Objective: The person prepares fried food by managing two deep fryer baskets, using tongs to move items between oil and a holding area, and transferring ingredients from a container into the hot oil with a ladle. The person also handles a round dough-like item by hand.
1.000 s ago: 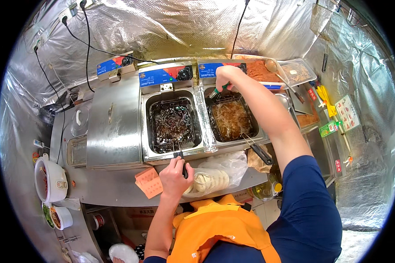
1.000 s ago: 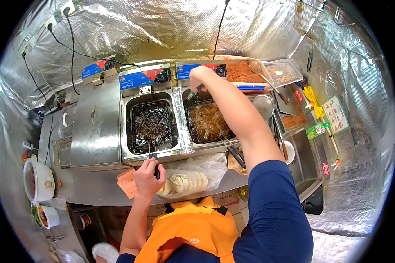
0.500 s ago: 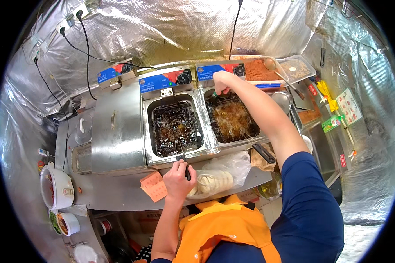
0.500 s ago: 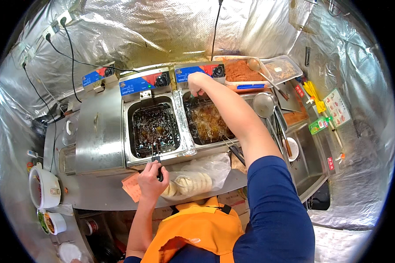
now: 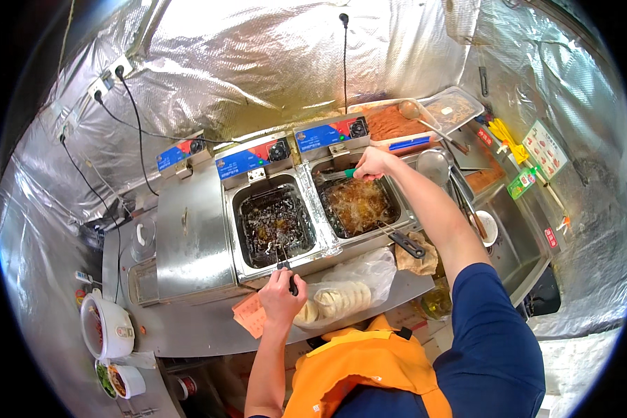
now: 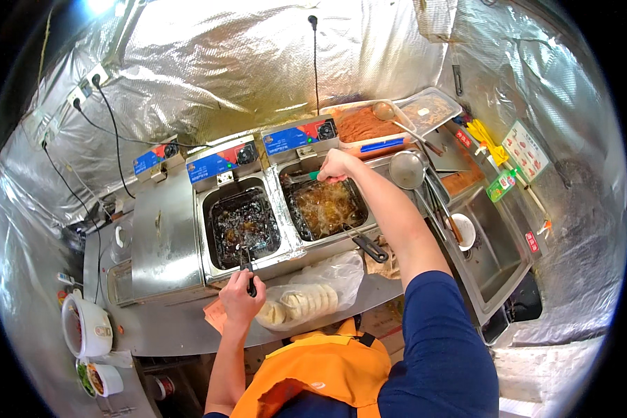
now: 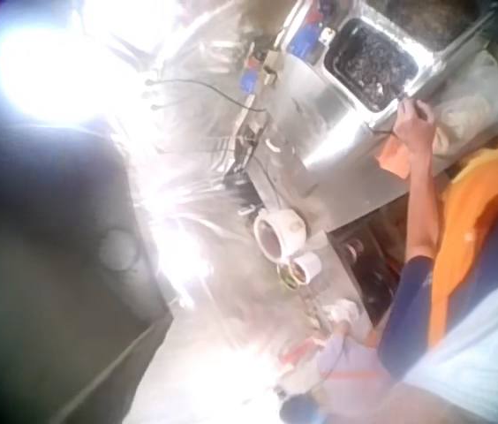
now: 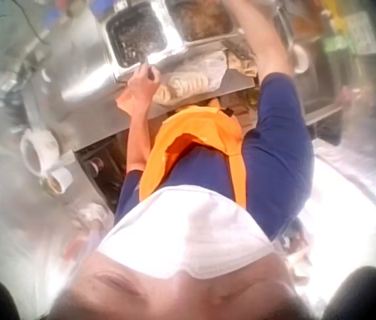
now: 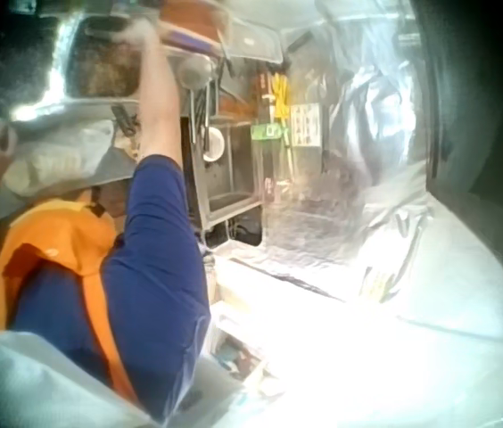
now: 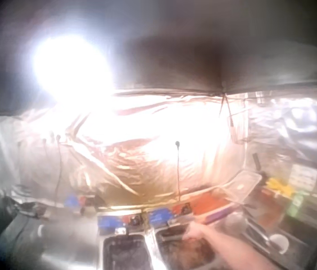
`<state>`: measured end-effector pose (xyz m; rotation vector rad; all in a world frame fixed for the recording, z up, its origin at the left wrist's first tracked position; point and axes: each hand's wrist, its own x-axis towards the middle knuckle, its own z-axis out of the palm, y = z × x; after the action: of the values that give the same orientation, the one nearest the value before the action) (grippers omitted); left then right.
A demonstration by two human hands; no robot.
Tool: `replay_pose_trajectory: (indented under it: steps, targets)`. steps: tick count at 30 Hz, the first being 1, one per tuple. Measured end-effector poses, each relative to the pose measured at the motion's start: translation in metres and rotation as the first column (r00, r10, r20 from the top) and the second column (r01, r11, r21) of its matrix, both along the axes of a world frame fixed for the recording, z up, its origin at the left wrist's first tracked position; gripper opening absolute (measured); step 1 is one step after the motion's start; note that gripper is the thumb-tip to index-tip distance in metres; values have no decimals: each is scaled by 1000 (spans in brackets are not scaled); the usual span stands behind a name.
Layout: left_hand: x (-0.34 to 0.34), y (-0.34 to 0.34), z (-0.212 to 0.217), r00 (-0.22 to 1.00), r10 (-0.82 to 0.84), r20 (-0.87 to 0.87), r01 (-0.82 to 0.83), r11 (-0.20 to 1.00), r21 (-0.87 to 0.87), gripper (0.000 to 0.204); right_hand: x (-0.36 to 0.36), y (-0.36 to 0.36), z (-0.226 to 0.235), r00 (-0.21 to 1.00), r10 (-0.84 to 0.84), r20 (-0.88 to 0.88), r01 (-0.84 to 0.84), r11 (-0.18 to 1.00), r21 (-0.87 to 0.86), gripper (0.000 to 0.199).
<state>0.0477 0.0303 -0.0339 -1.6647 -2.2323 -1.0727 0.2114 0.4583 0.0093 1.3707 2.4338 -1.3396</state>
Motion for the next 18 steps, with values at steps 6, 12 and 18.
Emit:
replay_pose_trajectory:
  steps: [6,12,18]
  targets:
    - [1,-1,-2,1000,-20,-7,20,1000,-4,11,47,-20,-11,961,-154,-229,111,975,-192,22]
    - [4,-5,-4,999,-31,-7,31,999,-40,13,86,-51,51,949,-93,-301,94,995,-13,26]
    - [5,-13,-2,998,-36,-42,34,999,-36,21,123,-106,83,901,-64,-428,138,980,145,25]
